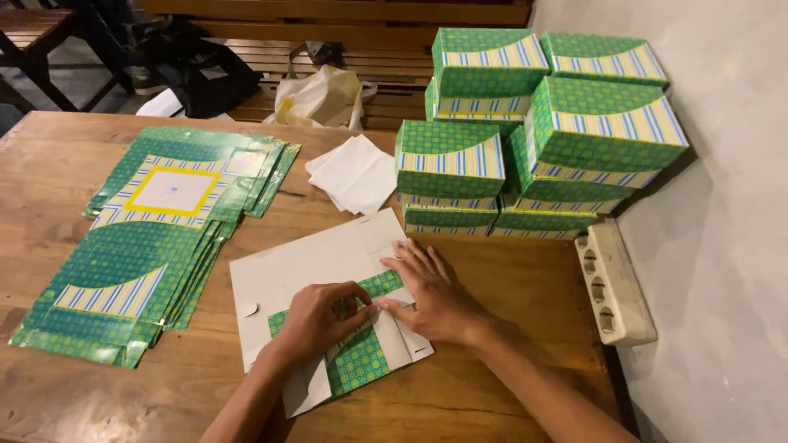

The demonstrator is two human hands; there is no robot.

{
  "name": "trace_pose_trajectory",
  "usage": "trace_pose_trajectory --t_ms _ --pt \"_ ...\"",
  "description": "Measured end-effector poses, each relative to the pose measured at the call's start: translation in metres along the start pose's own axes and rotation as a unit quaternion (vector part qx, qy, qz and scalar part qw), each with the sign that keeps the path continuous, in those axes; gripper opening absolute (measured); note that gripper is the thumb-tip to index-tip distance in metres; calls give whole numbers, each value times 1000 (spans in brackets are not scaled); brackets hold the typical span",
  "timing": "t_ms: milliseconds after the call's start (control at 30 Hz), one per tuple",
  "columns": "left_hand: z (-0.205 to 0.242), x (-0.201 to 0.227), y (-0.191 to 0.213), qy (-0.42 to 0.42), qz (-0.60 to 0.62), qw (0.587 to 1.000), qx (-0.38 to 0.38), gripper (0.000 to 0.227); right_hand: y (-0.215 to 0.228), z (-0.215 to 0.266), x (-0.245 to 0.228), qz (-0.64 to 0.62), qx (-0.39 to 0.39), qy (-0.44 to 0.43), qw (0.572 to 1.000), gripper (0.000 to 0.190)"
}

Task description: The person folds a flat white cardboard sheet into a box shape, then applies a green patterned paper strip along the edges to secure the folds. The process is repeated for multiple boxes, with finished boxes stacked nearby.

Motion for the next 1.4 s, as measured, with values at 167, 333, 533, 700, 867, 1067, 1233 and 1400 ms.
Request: trace_pose_trajectory --t_ms 167,333,533,700,867,1067,1233,1400 --pt "2 -2 3 -13 29 999 -2 10 -1 -1 15 -7 -58 15 998 83" --pt "3 1 7 -31 45 998 14 11 16 1 8 -6 -99 12 995 104" --pt "-2 12 12 13 55 998 -31 13 28 8 -2 -2 -134 29 991 137" --pt "0 3 8 29 56 998 -25 14 28 12 -10 11 -159 44 986 150" --pt "1 -1 5 22 60 998 -8 15 24 11 -3 21 -150 44 987 141" --pt "1 2 5 26 58 998 1 12 23 10 1 0 -158 35 987 127" --pt "3 1 0 47 40 998 -5 10 12 11 9 -25 -151 14 988 110" --pt "2 -7 -2 16 37 999 14 12 1 5 8 -2 -66 5 998 77"
Point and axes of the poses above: each hand's wrist, its own z-axis away from the middle knuckle, its own y-axis out of the back of the hand, x = y × z, the point moved 2 cm from there along -z, towards the middle knuckle, and after that the axes turned 5 degrees about x, right-handed, at the moved point
